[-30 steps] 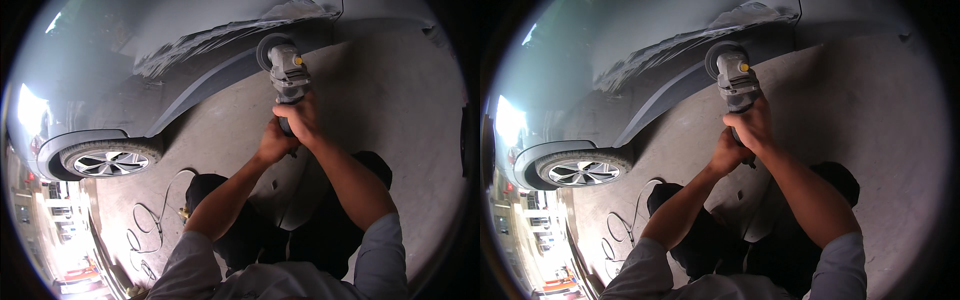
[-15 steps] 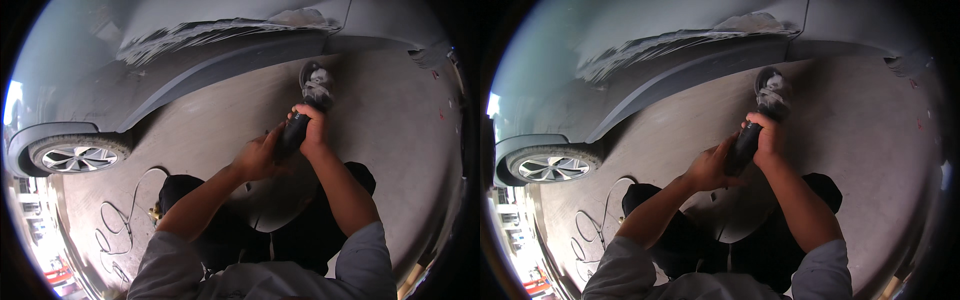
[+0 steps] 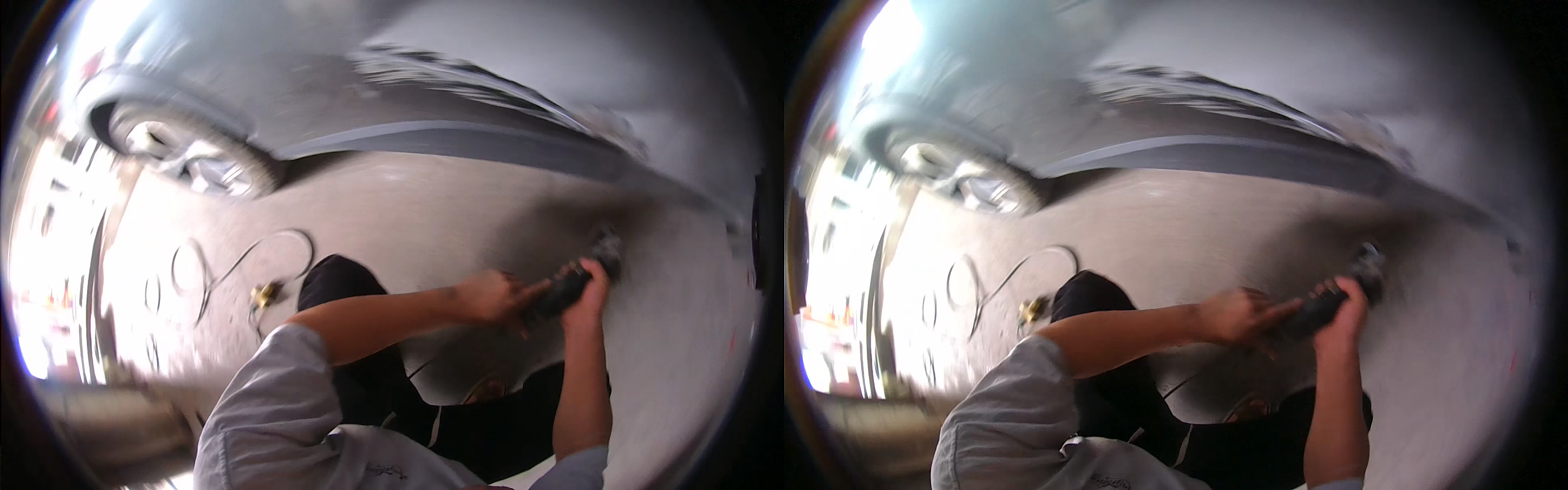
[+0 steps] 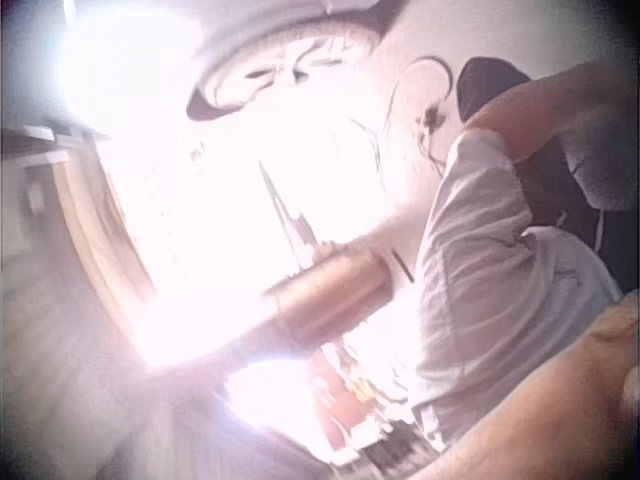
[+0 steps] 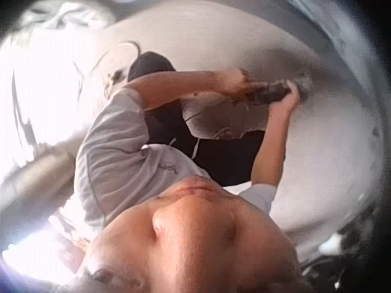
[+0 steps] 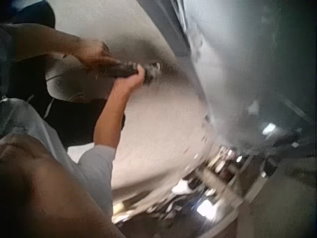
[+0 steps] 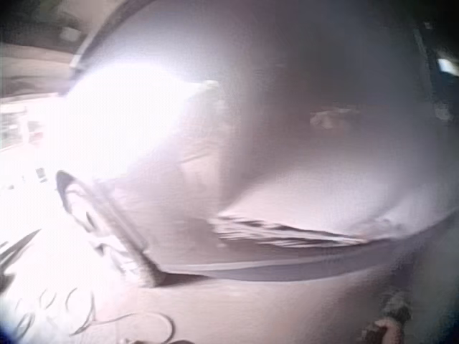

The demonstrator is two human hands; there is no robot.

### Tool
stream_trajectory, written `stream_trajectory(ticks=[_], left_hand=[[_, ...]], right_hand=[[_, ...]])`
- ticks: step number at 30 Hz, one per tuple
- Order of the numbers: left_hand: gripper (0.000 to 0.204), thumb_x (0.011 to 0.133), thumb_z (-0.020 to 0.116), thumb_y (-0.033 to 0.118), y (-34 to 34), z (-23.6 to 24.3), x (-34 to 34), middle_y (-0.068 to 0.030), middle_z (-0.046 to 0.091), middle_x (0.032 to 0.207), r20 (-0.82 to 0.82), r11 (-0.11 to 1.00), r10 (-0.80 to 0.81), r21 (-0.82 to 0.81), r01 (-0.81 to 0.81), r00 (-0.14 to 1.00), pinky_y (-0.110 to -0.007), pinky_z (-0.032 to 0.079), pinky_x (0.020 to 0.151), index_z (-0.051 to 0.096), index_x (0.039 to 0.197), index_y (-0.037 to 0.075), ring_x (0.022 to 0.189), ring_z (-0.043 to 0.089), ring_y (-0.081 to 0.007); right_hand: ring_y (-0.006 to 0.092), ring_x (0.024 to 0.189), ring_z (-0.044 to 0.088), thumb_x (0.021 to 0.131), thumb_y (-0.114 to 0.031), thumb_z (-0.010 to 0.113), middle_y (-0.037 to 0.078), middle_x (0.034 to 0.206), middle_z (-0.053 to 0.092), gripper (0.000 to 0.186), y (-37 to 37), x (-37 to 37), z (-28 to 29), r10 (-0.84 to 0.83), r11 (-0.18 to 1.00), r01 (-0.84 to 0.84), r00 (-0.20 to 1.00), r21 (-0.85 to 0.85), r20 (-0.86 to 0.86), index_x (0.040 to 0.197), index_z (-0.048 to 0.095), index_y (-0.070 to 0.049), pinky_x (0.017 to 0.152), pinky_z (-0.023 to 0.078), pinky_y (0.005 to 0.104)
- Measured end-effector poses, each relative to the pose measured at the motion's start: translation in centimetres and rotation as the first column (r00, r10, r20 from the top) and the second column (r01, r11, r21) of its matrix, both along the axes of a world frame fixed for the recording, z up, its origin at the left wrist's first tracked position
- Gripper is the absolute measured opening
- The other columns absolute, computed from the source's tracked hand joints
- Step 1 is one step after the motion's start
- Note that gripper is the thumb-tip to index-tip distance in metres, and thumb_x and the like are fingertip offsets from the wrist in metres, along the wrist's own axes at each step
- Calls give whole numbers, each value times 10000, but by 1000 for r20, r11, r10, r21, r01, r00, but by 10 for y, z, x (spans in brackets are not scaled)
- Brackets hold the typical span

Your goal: The person uses a power grinder on the side panel of a car, wipes the surface by hand, uses a hammer to tap the metal panel, and then continues to use the grinder on the surface.

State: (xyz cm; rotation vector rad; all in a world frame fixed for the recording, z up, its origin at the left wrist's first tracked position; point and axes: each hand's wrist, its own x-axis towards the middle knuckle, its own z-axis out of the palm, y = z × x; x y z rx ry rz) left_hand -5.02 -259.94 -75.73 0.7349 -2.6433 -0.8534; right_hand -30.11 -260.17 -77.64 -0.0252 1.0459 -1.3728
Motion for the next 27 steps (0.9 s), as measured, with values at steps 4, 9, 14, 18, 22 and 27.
stream_trajectory(ticks=[4,9,14,18,22,27], left_hand=[[903,994,732,491,6,28,-7,-208,745,1155,151,995,7,94,-22,988,-487,615,880,360,1686,46,1023,744,-360],[721,1069,610,440,40,40,14,-200,757,1163,222,990,140,-47,-133,965,-459,604,928,458,1632,16,1050,751,-330],[714,1048,641,413,66,25,34,-220,751,1109,38,978,88,-191,-79,995,-458,590,969,505,1571,-54,1015,752,-348],[742,1034,658,400,59,13,30,-237,747,1081,71,960,-23,-275,42,997,-464,597,944,490,1552,-104,1012,752,-366],[772,1033,655,395,59,3,30,-257,740,1086,43,975,21,-220,-11,999,-483,610,874,446,1578,-110,979,750,-384],[748,1042,648,537,59,-2,53,-223,755,1113,-95,998,65,9,-65,993,-485,601,816,530,1542,-7,925,744,-388]], right_hand=[[260,810,643,850,-226,726,68,876,647,208,-1,-1,13,10,1000,-6,990,28,-139,960,619,-85,827,559,436],[258,790,665,854,-263,711,71,862,674,206,-7,19,18,141,990,-143,986,-7,-90,922,632,-86,795,581,420],[248,767,672,833,-270,719,60,842,665,221,5,34,10,195,981,-196,977,2,-87,912,625,-86,767,586,412],[241,740,658,795,-265,740,41,826,657,234,6,27,5,232,971,-237,967,-40,-101,911,616,-104,753,578,406],[239,728,636,768,-243,754,47,810,636,273,7,19,1,157,988,-156,980,17,-126,943,596,-107,745,570,390],[250,775,654,784,-266,747,63,832,631,293,12,36,-4,181,983,-183,973,-4,-145,962,594,-91,751,577,385]])
